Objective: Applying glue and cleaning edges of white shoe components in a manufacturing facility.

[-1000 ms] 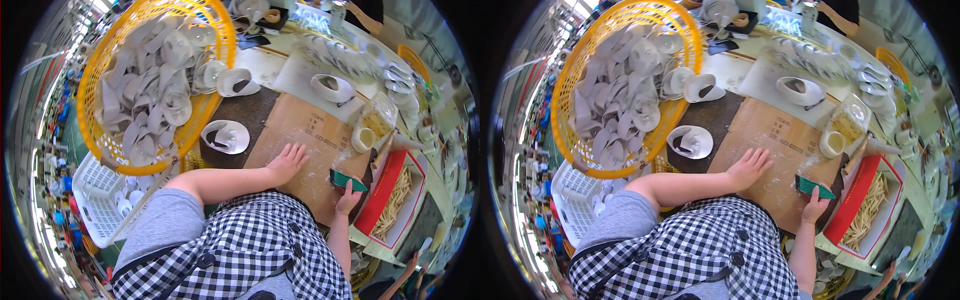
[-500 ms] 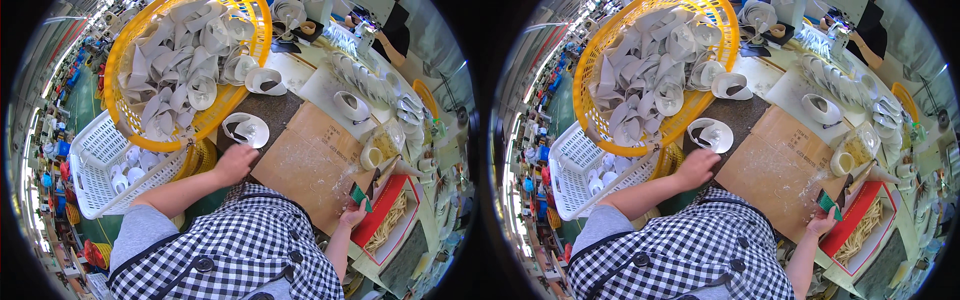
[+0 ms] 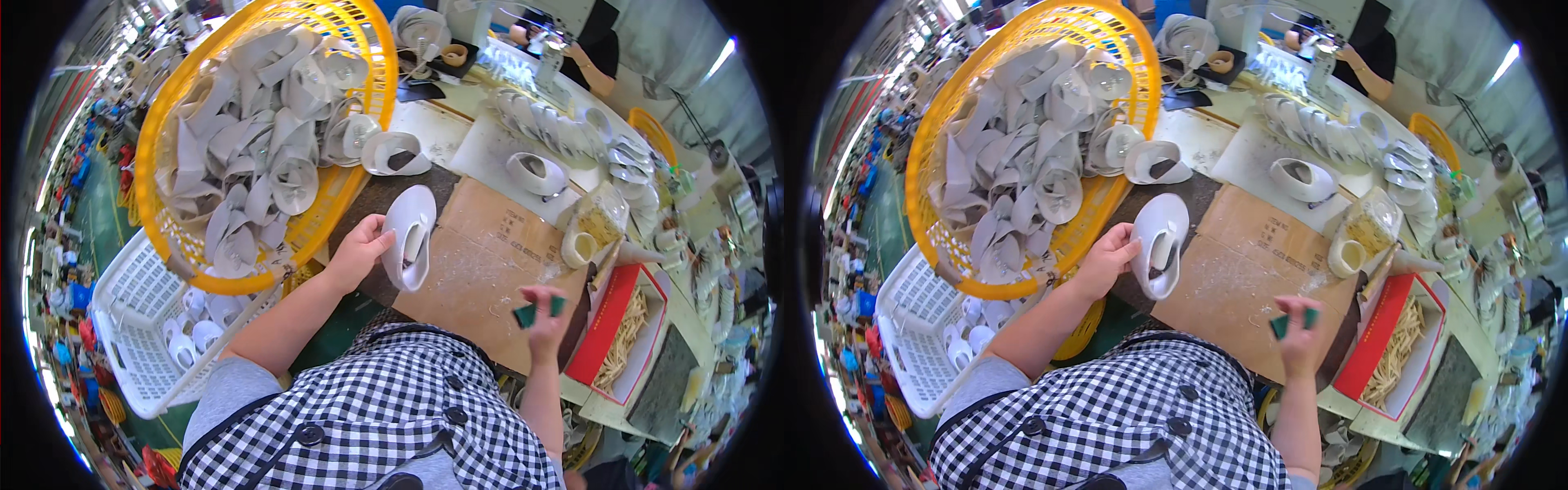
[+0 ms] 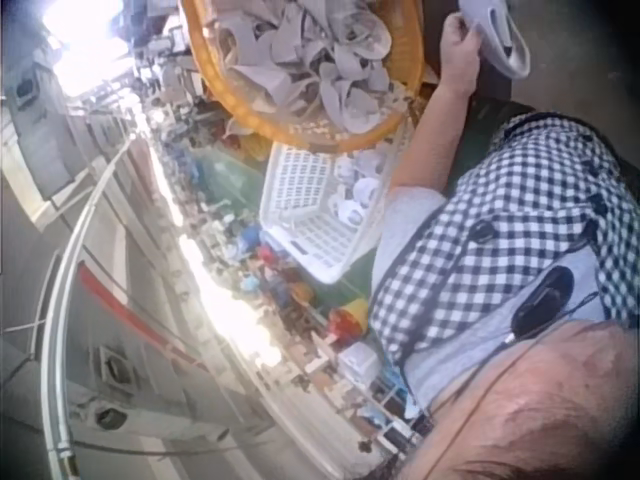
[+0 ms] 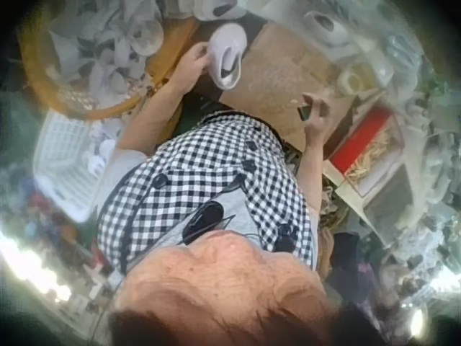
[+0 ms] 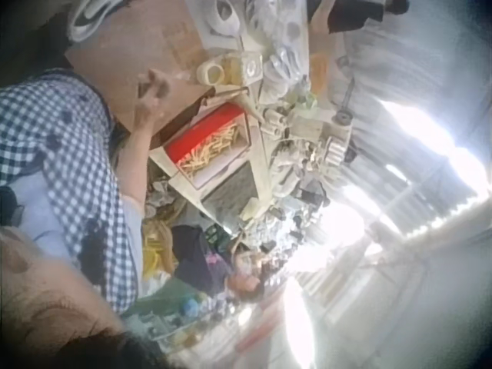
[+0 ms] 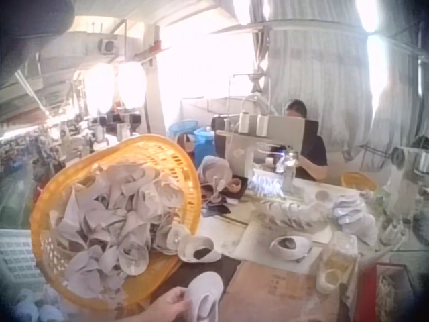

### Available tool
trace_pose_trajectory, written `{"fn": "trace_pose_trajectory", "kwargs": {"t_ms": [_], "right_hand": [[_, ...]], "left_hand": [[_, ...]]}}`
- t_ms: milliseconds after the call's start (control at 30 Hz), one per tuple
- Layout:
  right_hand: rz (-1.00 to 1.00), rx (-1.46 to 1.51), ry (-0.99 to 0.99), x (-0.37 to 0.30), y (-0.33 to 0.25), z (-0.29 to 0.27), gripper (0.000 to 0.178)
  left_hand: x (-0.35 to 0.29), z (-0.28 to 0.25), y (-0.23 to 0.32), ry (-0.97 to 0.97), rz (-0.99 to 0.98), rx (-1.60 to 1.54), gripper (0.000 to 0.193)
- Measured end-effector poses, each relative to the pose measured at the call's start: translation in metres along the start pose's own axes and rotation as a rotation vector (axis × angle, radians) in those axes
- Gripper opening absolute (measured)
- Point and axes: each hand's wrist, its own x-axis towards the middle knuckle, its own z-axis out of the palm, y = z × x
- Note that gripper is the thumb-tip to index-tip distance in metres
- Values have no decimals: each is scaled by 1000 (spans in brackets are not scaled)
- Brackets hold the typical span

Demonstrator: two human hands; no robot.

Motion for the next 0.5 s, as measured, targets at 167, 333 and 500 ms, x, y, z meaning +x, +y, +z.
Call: {"fn": "trace_pose_trajectory", "kwargs": {"t_ms": [167, 333, 500], "right_hand": [[-307, -292, -299, 14, -52, 68, 30], [-514, -592, -244, 32, -62, 118, 37], [-413, -699, -93, 44, -38, 136, 30]], "left_hand": [[-3, 18, 16, -266, -261, -544, 22], [-1, 24, 17, -430, -323, -674, 25], [0, 24, 14, -554, -425, -699, 28]]}}
